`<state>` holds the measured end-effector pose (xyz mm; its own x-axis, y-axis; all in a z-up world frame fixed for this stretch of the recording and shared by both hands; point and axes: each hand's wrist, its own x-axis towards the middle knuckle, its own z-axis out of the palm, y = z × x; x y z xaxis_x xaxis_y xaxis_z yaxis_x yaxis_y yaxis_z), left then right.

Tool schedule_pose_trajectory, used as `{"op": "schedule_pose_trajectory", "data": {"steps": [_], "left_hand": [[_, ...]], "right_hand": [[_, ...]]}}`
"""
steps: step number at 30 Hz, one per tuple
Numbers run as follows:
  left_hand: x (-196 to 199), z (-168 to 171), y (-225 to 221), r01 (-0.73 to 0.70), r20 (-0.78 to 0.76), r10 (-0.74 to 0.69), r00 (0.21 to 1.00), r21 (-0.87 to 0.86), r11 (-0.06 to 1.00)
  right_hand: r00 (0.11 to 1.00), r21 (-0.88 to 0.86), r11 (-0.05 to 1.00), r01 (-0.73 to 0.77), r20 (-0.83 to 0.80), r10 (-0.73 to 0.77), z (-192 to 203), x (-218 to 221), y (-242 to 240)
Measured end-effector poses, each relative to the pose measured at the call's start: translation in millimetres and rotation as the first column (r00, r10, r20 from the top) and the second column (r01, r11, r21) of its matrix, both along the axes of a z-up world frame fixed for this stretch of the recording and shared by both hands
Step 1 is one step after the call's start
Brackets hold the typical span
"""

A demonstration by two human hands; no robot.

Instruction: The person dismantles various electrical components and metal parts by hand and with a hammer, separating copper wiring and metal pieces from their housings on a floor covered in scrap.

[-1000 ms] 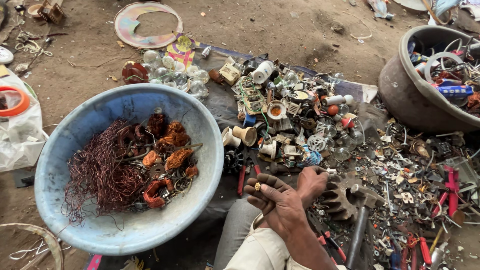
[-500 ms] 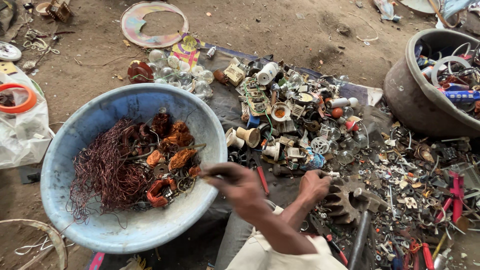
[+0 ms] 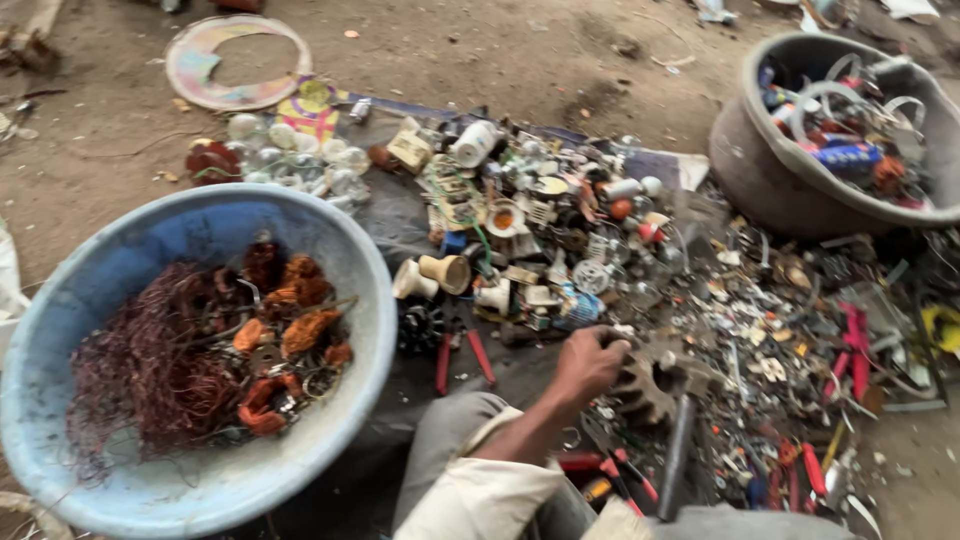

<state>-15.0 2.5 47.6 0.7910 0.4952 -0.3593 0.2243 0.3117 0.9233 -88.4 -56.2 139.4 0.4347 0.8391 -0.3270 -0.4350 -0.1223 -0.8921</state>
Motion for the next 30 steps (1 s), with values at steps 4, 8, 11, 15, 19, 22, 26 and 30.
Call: {"op": "schedule_pose_trajectory", "data": {"steps": [4, 8, 11, 15, 19, 22, 26, 30], "left_hand": [[-9, -13, -6, 0.046, 0.079, -0.043, 0.996, -0.037, 0.998], [-1, -46, -3, -0.002, 0.007, 0.002, 1.000, 0.090, 0.996], [6, -68, 15, -0.116, -0.023, 0.120, 0.993, 0.129, 0.985], [15, -79, 46, -0.315, -0.038, 0.325, 0.945, 0.170, 0.934], [32, -73, 43, -0.224, -0.057, 0.335, 0.941, 0.637, 0.738], [51, -70, 32, 0.040, -0.059, 0.161, 0.985, 0.993, 0.115], [77, -73, 32, 0.412, -0.415, 0.009, 0.910, 0.901, -0.134], [71, -33, 35, 0.070, -0.161, 0.072, 0.984, 0.733, 0.676]], "right_hand": [[0.997, -0.036, 0.999, 0.026, 0.070, -0.024, 4, 21, -50], [0.987, -0.072, 0.997, -0.009, 0.160, 0.020, 3, 43, -96], [0.966, -0.101, 0.993, -0.054, 0.248, 0.078, 2, 66, -124], [0.897, -0.158, 0.976, -0.150, 0.393, 0.201, 0, 88, -154], [0.725, -0.251, 0.965, -0.079, 0.650, 0.228, -23, 126, -179], [0.618, -0.440, 0.837, 0.326, 0.769, 0.164, -56, 186, -185], [0.706, -0.486, 0.754, 0.443, 0.707, 0.041, -86, 224, -192], [0.702, -0.379, 0.838, 0.393, 0.713, -0.007, -92, 220, -180]]}}
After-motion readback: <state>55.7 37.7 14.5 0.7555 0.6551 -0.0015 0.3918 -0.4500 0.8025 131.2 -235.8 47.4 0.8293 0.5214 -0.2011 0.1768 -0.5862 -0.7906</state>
